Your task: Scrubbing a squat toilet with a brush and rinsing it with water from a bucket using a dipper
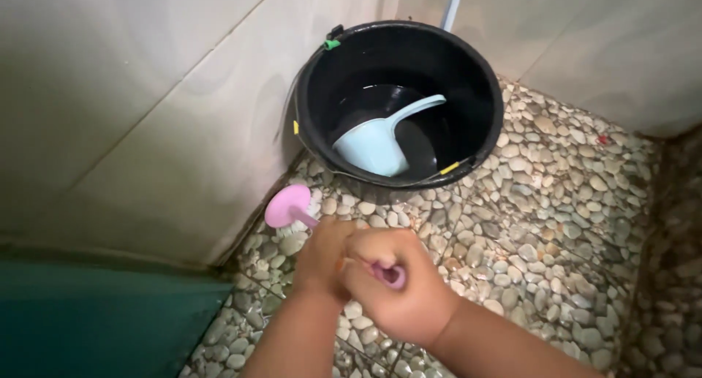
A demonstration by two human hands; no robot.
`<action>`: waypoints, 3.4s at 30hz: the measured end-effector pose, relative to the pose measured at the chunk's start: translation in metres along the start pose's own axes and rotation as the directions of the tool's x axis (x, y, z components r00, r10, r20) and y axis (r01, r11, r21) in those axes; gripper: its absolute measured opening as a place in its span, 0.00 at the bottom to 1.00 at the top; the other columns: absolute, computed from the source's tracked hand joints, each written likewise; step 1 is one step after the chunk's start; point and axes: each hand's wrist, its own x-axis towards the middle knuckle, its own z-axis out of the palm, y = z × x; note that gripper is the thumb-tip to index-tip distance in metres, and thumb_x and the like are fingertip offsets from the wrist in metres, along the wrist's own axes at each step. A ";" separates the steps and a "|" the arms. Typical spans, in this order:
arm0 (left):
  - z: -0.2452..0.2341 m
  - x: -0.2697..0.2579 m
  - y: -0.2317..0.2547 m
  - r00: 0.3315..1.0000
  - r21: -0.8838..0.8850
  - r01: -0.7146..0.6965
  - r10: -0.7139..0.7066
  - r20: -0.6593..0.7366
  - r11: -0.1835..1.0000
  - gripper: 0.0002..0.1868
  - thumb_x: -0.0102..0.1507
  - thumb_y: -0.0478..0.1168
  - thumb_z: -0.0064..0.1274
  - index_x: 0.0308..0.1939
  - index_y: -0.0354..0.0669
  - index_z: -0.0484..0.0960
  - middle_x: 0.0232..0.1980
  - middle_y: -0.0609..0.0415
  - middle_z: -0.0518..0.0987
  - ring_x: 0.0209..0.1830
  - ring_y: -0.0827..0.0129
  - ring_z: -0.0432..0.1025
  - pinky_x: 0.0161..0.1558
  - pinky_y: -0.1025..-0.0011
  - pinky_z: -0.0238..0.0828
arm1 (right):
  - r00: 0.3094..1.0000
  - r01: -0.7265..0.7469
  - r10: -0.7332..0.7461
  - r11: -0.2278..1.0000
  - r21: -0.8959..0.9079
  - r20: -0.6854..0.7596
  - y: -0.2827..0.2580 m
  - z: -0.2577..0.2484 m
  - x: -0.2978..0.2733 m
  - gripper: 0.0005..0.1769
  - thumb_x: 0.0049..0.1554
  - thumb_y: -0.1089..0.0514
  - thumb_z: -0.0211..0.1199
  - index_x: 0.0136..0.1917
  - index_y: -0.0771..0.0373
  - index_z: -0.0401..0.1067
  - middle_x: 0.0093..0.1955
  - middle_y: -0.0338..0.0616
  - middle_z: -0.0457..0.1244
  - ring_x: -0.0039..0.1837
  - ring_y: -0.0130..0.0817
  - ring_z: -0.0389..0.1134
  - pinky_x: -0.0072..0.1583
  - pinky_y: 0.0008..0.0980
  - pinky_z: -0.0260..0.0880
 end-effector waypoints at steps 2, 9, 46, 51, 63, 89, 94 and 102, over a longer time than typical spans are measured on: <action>0.024 0.045 -0.043 0.968 0.121 -0.213 0.227 -0.110 0.970 0.13 0.63 0.46 0.42 0.39 0.48 0.82 0.49 0.48 0.78 0.50 0.46 0.74 0.50 0.48 0.71 | 1.000 0.011 -0.012 1.000 -0.027 -0.025 0.009 0.006 0.013 0.23 0.57 0.68 0.53 0.24 0.54 0.52 0.25 0.33 0.51 0.29 0.23 0.51 0.32 0.28 0.47; -0.039 -0.011 0.018 0.998 0.028 0.040 -0.041 0.053 0.999 0.17 0.57 0.50 0.45 0.38 0.48 0.86 0.45 0.50 0.85 0.46 0.53 0.79 0.43 0.57 0.72 | 0.996 -0.078 0.072 0.988 -0.130 -0.051 -0.004 0.001 0.027 0.28 0.55 0.69 0.56 0.25 0.53 0.43 0.25 0.28 0.43 0.31 0.20 0.44 0.34 0.28 0.39; 0.070 -0.012 0.006 0.998 0.016 -0.066 0.066 -0.004 0.998 0.10 0.61 0.53 0.47 0.38 0.58 0.80 0.46 0.57 0.78 0.50 0.55 0.76 0.51 0.54 0.70 | 0.997 0.069 -0.070 0.990 0.126 0.007 -0.023 -0.048 -0.032 0.22 0.51 0.75 0.53 0.25 0.58 0.49 0.26 0.36 0.51 0.32 0.26 0.52 0.34 0.29 0.45; 0.109 -0.037 0.030 0.965 -0.046 -0.238 0.232 -0.119 0.970 0.15 0.60 0.59 0.56 0.31 0.56 0.77 0.38 0.54 0.75 0.41 0.46 0.77 0.45 0.46 0.71 | 0.980 0.159 -0.132 0.969 0.188 -0.151 -0.033 -0.073 -0.069 0.21 0.60 0.73 0.57 0.29 0.61 0.55 0.29 0.40 0.52 0.34 0.29 0.53 0.36 0.29 0.49; 0.198 -0.038 0.085 0.893 -0.077 -0.447 0.439 -0.095 0.891 0.13 0.63 0.50 0.49 0.27 0.50 0.75 0.39 0.43 0.75 0.39 0.36 0.73 0.37 0.38 0.64 | 0.975 -0.140 0.114 0.982 -0.130 -0.192 -0.035 -0.143 -0.141 0.21 0.50 0.71 0.53 0.25 0.57 0.47 0.24 0.35 0.45 0.29 0.26 0.45 0.33 0.33 0.43; 0.208 -0.075 0.135 0.557 -0.027 -0.783 0.720 0.414 0.621 0.08 0.58 0.38 0.45 0.25 0.45 0.78 0.33 0.52 0.80 0.40 0.56 0.72 0.40 0.57 0.69 | 0.720 -0.317 0.163 0.942 -0.111 -0.674 -0.050 -0.125 -0.222 0.23 0.53 0.70 0.57 0.23 0.55 0.52 0.23 0.32 0.48 0.29 0.24 0.48 0.33 0.32 0.47; 0.187 -0.080 0.153 0.399 -0.016 -0.888 0.790 0.466 0.459 0.11 0.61 0.35 0.45 0.26 0.46 0.81 0.33 0.54 0.81 0.41 0.57 0.68 0.42 0.60 0.65 | 0.673 -0.294 0.147 0.952 -0.080 -0.725 -0.049 -0.118 -0.219 0.26 0.53 0.70 0.57 0.22 0.54 0.49 0.22 0.31 0.47 0.27 0.24 0.47 0.33 0.30 0.46; 0.222 -0.015 0.103 0.438 0.102 -0.889 0.762 0.477 0.447 0.07 0.58 0.40 0.49 0.25 0.48 0.79 0.35 0.50 0.81 0.42 0.53 0.75 0.43 0.54 0.69 | 0.661 -0.263 0.053 0.951 -0.165 -0.748 -0.013 -0.100 -0.219 0.20 0.52 0.64 0.57 0.24 0.53 0.55 0.25 0.29 0.49 0.31 0.22 0.51 0.33 0.31 0.49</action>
